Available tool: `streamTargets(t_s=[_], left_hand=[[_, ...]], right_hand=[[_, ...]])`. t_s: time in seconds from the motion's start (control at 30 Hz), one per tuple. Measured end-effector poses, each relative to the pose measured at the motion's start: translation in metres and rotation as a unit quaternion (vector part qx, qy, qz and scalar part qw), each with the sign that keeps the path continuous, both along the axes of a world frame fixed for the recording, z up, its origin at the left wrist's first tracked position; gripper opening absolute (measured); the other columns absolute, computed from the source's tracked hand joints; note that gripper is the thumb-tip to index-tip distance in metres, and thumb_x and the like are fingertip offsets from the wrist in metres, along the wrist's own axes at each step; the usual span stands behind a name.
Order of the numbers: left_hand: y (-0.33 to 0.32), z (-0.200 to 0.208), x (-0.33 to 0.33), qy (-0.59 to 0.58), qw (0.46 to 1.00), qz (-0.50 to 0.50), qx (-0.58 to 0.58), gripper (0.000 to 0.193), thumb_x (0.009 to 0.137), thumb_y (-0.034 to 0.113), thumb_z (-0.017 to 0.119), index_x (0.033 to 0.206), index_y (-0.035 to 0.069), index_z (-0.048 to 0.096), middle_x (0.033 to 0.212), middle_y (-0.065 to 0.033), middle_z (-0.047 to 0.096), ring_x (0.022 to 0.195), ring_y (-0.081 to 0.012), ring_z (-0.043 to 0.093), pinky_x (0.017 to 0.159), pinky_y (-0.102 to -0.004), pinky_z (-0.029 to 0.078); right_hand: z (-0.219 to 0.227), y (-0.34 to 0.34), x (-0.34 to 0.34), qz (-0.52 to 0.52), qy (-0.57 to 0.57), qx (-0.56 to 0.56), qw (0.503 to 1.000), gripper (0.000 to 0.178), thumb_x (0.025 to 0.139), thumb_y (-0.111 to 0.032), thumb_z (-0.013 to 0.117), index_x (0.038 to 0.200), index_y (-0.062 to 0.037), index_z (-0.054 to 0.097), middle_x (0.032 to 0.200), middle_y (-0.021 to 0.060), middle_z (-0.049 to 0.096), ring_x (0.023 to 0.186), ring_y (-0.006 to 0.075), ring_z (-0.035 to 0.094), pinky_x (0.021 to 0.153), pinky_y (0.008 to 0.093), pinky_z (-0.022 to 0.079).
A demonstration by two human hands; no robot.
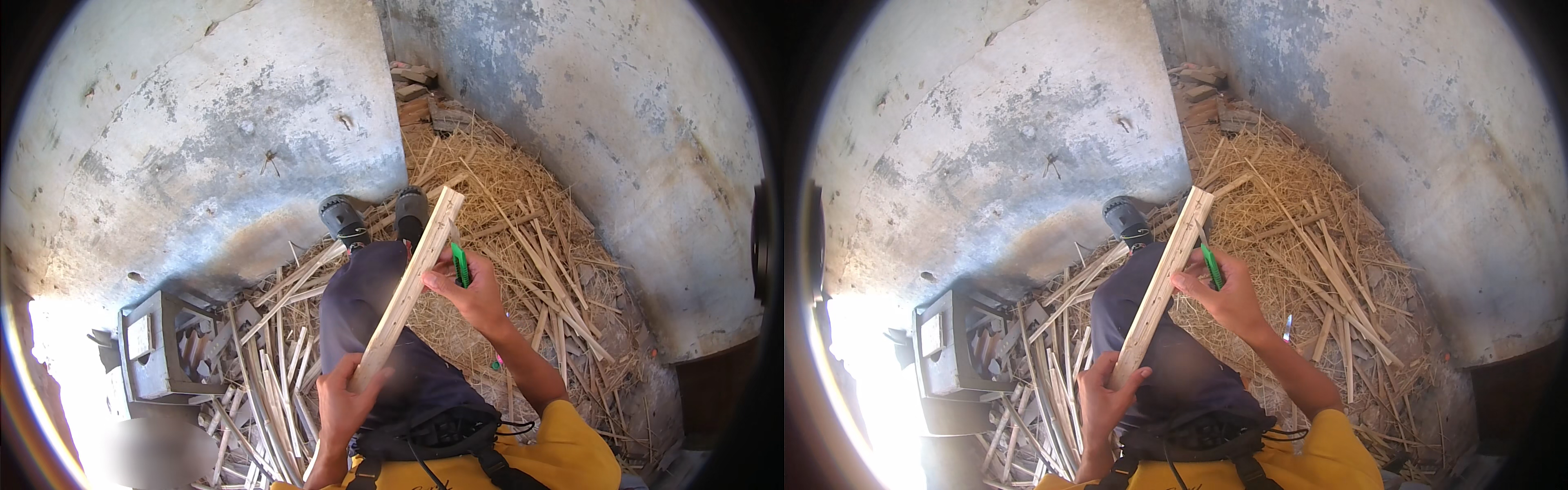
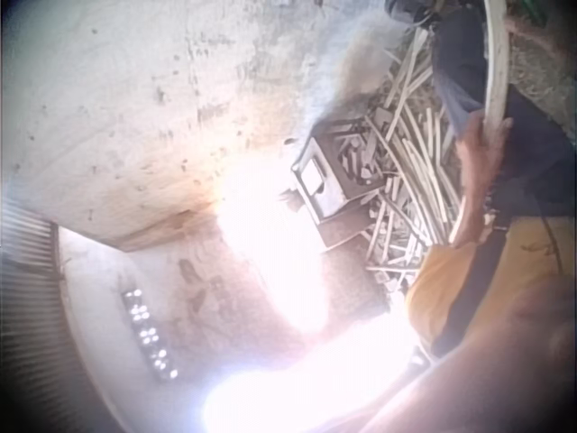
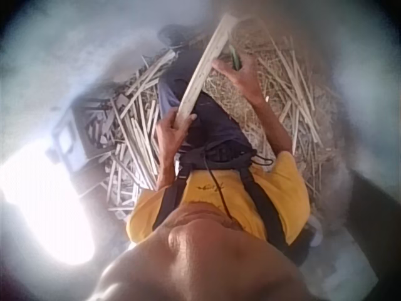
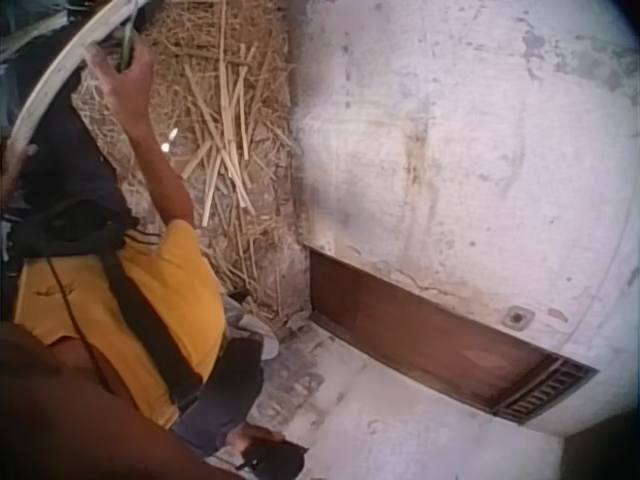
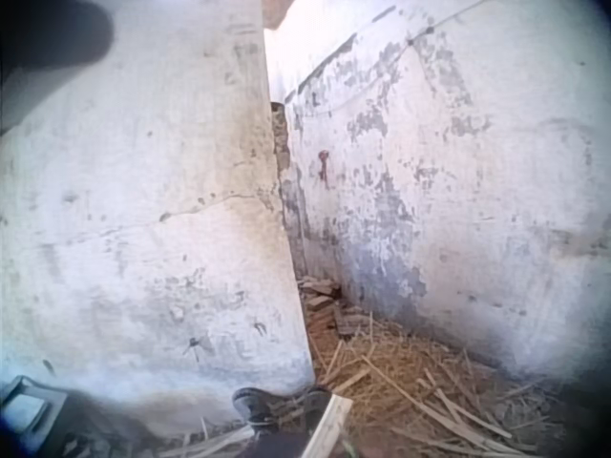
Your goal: The person whittles a long thin piece of wood using a green utility knife, shaving off small pieces while sitting among wood debris.
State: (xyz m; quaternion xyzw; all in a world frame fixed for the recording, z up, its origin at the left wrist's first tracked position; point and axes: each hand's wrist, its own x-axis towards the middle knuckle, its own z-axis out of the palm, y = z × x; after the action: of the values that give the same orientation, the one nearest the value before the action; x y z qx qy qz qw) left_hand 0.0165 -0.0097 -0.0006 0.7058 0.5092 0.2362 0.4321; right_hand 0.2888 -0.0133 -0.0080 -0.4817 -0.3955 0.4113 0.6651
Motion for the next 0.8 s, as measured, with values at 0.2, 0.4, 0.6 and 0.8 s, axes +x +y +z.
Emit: streamTargets(t_s=[0.2, 0.4, 0.6, 0.8], left_hand=[[-0.001, 0.008, 0.002, 0.008, 1.0, 0.009, -0.002, 0.032, 0.086, 0.022, 0.091, 0.102, -0.001, 0.076, 0.08, -0.0148, 0.077, 0.071, -0.0183, 0.074, 0.068, -0.0339, 0.055], [-0.001, 0.01, 0.002, -0.028, 0.998, 0.009, -0.05, 0.03, 0.089, 0.019, 0.089, 0.105, -0.002, 0.075, 0.074, -0.0087, 0.074, 0.057, -0.0099, 0.065, 0.056, -0.0287, 0.05], [-0.001, 0.012, 0.001, -0.083, 0.99, 0.011, -0.114, 0.027, 0.092, 0.017, 0.087, 0.106, -0.002, 0.075, 0.07, -0.0024, 0.07, 0.055, -0.005, 0.061, 0.052, -0.0253, 0.046], [0.002, 0.014, 0.007, -0.068, 0.997, 0.004, -0.047, 0.029, 0.09, 0.016, 0.087, 0.108, -0.003, 0.074, 0.069, -0.0039, 0.07, 0.055, -0.0063, 0.062, 0.052, -0.0268, 0.048]], right_hand=[[0.002, -0.003, 0.004, 0.028, 0.006, -0.01, 1.0, 0.027, 0.097, -0.011, 0.078, 0.119, 0.0039, 0.071, 0.104, 0.0101, 0.078, 0.096, 0.0167, 0.077, 0.086, 0.0309, 0.062], [0.003, -0.01, 0.002, 0.036, -0.01, 0.029, 0.999, 0.03, 0.101, -0.016, 0.072, 0.125, 0.0023, 0.067, 0.097, 0.0087, 0.076, 0.088, 0.0125, 0.071, 0.077, 0.0278, 0.055], [0.005, -0.026, 0.003, 0.028, -0.092, 0.068, 0.993, 0.033, 0.105, -0.023, 0.068, 0.128, 0.0006, 0.064, 0.093, 0.0098, 0.075, 0.081, 0.0115, 0.068, 0.072, 0.0277, 0.052], [0.012, -0.037, -0.014, -0.02, -0.408, 0.088, 0.909, 0.029, 0.099, -0.025, 0.076, 0.118, -0.0041, 0.072, 0.095, 0.0116, 0.076, 0.079, 0.0237, 0.077, 0.066, 0.0342, 0.058]])
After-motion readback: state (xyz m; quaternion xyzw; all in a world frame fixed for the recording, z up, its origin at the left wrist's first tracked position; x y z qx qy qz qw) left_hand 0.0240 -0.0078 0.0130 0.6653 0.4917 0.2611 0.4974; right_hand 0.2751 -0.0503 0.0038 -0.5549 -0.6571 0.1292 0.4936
